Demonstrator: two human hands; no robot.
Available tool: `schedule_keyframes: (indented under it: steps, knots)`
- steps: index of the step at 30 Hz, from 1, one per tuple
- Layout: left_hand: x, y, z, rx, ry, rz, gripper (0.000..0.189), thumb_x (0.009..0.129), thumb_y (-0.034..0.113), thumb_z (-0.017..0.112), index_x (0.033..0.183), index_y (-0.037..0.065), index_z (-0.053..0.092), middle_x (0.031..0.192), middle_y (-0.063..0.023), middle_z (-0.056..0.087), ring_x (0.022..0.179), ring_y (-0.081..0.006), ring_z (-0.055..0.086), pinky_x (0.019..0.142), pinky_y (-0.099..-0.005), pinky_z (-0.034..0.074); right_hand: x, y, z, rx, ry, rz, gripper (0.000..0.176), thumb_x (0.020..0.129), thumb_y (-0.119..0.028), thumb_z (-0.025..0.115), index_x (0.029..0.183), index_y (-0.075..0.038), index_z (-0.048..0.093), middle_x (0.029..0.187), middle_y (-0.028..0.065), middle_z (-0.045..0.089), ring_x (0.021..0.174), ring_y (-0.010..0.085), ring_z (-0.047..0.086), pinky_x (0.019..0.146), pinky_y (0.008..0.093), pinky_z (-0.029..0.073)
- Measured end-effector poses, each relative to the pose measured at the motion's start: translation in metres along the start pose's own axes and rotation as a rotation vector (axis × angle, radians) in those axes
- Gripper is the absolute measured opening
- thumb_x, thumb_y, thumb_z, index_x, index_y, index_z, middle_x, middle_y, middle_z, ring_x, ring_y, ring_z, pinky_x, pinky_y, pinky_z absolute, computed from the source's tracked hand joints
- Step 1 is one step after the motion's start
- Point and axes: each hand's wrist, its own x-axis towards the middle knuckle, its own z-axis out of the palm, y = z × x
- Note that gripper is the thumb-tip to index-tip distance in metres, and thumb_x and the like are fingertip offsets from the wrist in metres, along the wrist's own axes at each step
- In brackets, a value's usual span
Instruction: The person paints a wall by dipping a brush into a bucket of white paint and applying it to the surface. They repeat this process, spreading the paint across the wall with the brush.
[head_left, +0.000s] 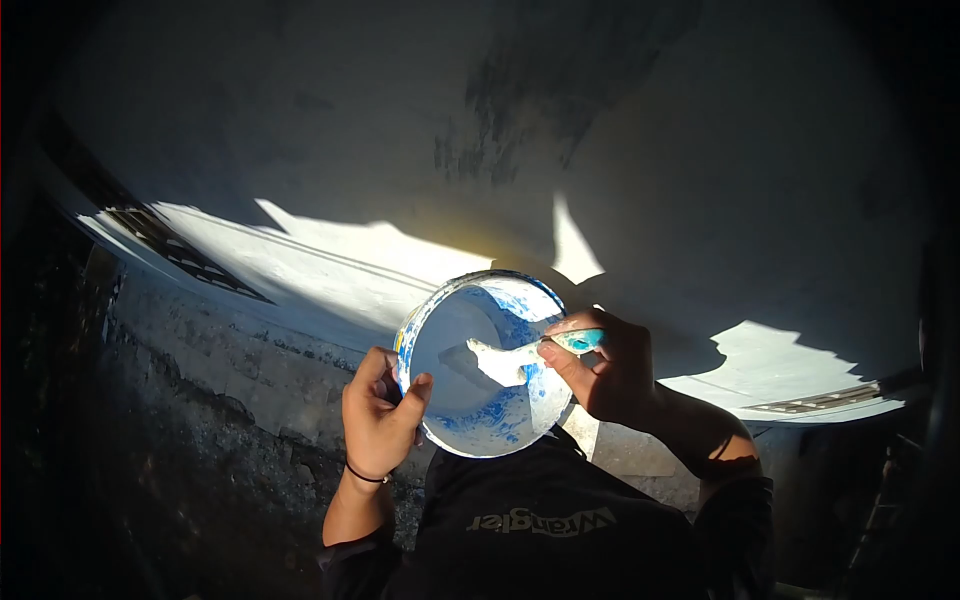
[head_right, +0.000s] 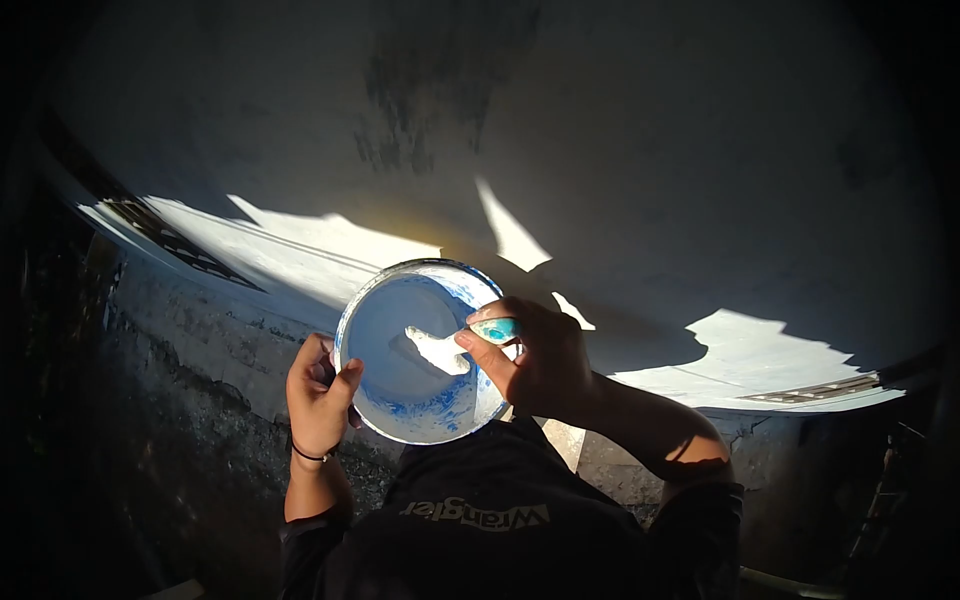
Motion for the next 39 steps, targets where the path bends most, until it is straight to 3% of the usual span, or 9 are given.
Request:
schedule_keyframes:
  steps: [5, 7, 14, 16, 19, 23, 26, 32, 39]
  knots:
    - [0.006, 0.009, 0.002, -0.048, -0.052, -0.035, 0.019, 0.083, 0.007, 0.062, 0.077, 0.003, 0.044, 0.059, -0.0005, 0.051, 0.040, -0.0030, 0.044, 0.032, -0.0193, 0.032, -0.009, 0.008, 0.012, 0.078, 0.104, 0.041, 0.020, 0.075, -0.011, 0.071, 0.088, 0.002, 0.062, 0.067, 0.0133, 0.061, 0.051, 0.0212, 0.060, 0.044, 0.0288, 0.046]
    - [0.011, 0.009, -0.002, -0.051, -0.063, -0.039, 0.018, 0.083, 0.006, 0.061, 0.078, 0.003, 0.043, 0.060, -0.0015, 0.051, 0.039, -0.0031, 0.044, 0.032, -0.0193, 0.032, -0.004, -0.009, 0.006, -0.137, -0.117, -0.004, 0.020, 0.075, -0.007, 0.071, 0.086, 0.002, 0.059, 0.070, 0.0145, 0.064, 0.060, 0.0184, 0.065, 0.052, 0.0279, 0.051]
    - [0.035, 0.064, -0.036, -0.139, -0.220, -0.164, 0.012, 0.081, 0.002, 0.058, 0.081, -0.001, 0.046, 0.061, -0.0051, 0.054, 0.035, -0.0072, 0.046, 0.028, -0.0196, 0.035, 0.038, -0.045, -0.036, 0.065, 0.248, 0.200, 0.020, 0.081, -0.014, 0.066, 0.087, 0.002, 0.057, 0.074, 0.0120, 0.064, 0.064, 0.0195, 0.066, 0.055, 0.0265, 0.054]
    - [0.053, 0.081, -0.063, -0.224, -0.298, -0.198, 0.009, 0.078, 0.001, 0.055, 0.084, -0.003, 0.048, 0.059, -0.0075, 0.054, 0.032, -0.0100, 0.045, 0.026, -0.0211, 0.033, 0.069, -0.078, -0.057, 0.552, 0.439, 0.486, 0.020, 0.084, -0.012, 0.061, 0.092, 0.004, 0.054, 0.082, 0.0151, 0.062, 0.065, 0.0228, 0.065, 0.056, 0.0281, 0.057]
    - [0.060, 0.149, -0.068, -0.102, -0.314, -0.212, 0.012, 0.077, 0.001, 0.050, 0.088, -0.005, 0.050, 0.059, -0.0100, 0.054, 0.030, -0.0126, 0.044, 0.024, -0.0233, 0.031, 0.100, -0.112, -0.093, 0.843, 0.531, 0.309, 0.018, 0.086, -0.008, 0.055, 0.097, 0.005, 0.049, 0.087, 0.0183, 0.060, 0.065, 0.0258, 0.065, 0.057, 0.0306, 0.059]
    - [0.066, 0.178, -0.091, -0.543, -0.494, -0.222, 0.024, 0.080, 0.001, 0.050, 0.098, -0.014, 0.045, 0.085, -0.0267, 0.058, 0.067, -0.0326, 0.066, 0.055, -0.0397, 0.059, 0.141, -0.186, -0.140, 0.798, 0.596, 0.094, 0.019, 0.092, -0.013, 0.046, 0.094, 0.006, 0.049, 0.085, 0.0179, 0.059, 0.070, 0.0216, 0.064, 0.060, 0.0265, 0.058]
    - [0.060, 0.192, -0.104, -0.423, -0.514, -0.170, 0.026, 0.080, 0.000, 0.050, 0.098, -0.017, 0.043, 0.094, -0.0313, 0.056, 0.088, -0.0386, 0.063, 0.069, -0.0480, 0.057, 0.173, -0.235, -0.180, 0.752, 0.740, -0.170, 0.018, 0.090, -0.010, 0.050, 0.088, 0.007, 0.052, 0.079, 0.0164, 0.058, 0.061, 0.0209, 0.063, 0.057, 0.0235, 0.059]
    - [0.041, 0.192, -0.096, -0.430, -0.398, -0.078, 0.019, 0.080, 0.002, 0.052, 0.093, -0.011, 0.046, 0.083, -0.0235, 0.055, 0.069, -0.0292, 0.060, 0.054, -0.0390, 0.052, 0.246, -0.332, -0.270, 0.324, 0.771, -0.647, 0.024, 0.088, -0.010, 0.055, 0.096, 0.012, 0.049, 0.097, 0.0194, 0.053, 0.083, 0.0251, 0.061, 0.073, 0.0248, 0.059]
    - [0.034, 0.177, -0.098, -0.250, -0.267, 0.018, 0.010, 0.080, 0.006, 0.055, 0.084, -0.001, 0.050, 0.069, -0.0108, 0.051, 0.053, -0.0167, 0.050, 0.042, -0.0302, 0.039, 0.307, -0.397, -0.318, 0.110, 0.896, -0.687, 0.021, 0.088, -0.015, 0.057, 0.093, 0.005, 0.053, 0.086, 0.0142, 0.057, 0.076, 0.0221, 0.061, 0.066, 0.0296, 0.055]
